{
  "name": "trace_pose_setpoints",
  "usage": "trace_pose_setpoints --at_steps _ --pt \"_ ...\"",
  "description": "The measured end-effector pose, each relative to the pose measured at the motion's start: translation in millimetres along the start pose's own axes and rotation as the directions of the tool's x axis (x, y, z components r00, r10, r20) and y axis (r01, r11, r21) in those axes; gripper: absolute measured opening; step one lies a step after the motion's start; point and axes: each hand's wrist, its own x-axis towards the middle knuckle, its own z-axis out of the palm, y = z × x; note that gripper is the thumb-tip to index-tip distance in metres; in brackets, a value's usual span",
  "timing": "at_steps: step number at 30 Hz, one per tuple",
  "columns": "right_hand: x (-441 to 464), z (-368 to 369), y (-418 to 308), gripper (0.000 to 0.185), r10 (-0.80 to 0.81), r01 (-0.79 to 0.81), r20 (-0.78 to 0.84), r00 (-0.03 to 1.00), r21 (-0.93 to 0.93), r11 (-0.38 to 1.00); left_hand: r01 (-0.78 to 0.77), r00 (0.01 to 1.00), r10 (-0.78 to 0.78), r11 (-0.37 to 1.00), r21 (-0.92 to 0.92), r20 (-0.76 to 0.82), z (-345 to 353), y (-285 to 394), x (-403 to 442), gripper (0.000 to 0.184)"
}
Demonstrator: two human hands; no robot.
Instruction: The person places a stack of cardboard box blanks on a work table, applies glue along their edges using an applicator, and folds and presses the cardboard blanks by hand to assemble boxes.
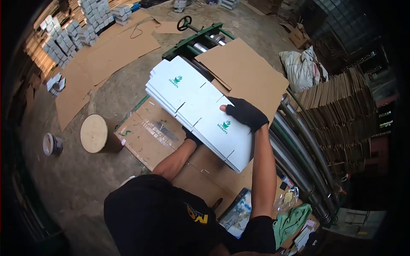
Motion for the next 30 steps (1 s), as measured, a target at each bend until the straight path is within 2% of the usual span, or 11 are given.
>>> trace_pose_setpoints --at_steps 2,3,10,11,16,18,22,24,25,26,30 --pt "13.4 -5.2 -14.9 0.054 0.009 -0.016 -0.06 0.998 -0.111 0.994 0.059 0.984 -0.158 0.73 -0.68 -0.084 11.6 20.2 4.1 0.083" --pt "29.0 -6.2 -4.4 0.054 -0.063 0.042 -0.131 0.989 -0.161 0.986 0.169 0.954 -0.292 0.362 -0.917 0.061 12.6 29.3 5.2 0.084" --pt "55.7 -26.5 26.8 0.041 -0.177 0.13 -0.122 0.977 -0.323 0.937 0.334 0.828 -0.56 0.537 -0.774 -0.031 11.6 70.6 4.3 0.055" --pt "42.8 -24.5 18.0 0.037 0.099 -0.095 -0.058 0.993 0.061 0.994 0.357 0.817 -0.571 0.606 -0.711 -0.076 7.4 67.9 5.0 0.053" --pt "39.1 -4.8 20.7 0.044 0.015 -0.016 -0.098 0.995 -0.013 1.0 0.197 0.951 -0.306 0.716 -0.67 -0.047 -7.2 30.3 12.4 0.062" --pt "28.6 14.4 22.3 0.056 -0.048 0.033 -0.458 0.888 -0.039 0.999 0.331 0.764 -0.574 0.74 -0.586 -0.294 -14.6 30.0 3.7 0.069" --pt "-7.4 58.1 35.7 0.052 -0.483 0.266 -0.772 0.413 -0.405 0.875 0.461 0.81 -0.509 0.859 -0.22 -0.291 -53.3 22.0 -39.8 0.04" --pt "-54.4 90.8 28.0 0.041 -0.42 0.334 -0.866 0.271 -0.325 0.885 0.251 0.967 -0.255 0.96 0.121 0.017 -94.9 10.5 -67.4 0.015" --pt "-76.4 110.3 33.8 0.036 -0.431 0.346 -0.881 0.192 -0.35 0.87 0.152 0.987 -0.054 0.641 0.752 -0.153 -126.4 -30.8 -67.4 0.019" --pt "-102.7 133.6 34.1 0.031 -0.366 0.338 -0.92 0.142 -0.303 0.891 -0.007 0.999 0.032 0.756 0.655 -0.027 -142.3 -18.0 -97.4 0.026" --pt "-131.5 265.7 117.1 0.024 0.105 0.461 -0.98 0.17 0.173 0.87 0.24 0.953 0.015 0.578 0.78 -0.303 -205.0 -5.7 -183.1 0.027"
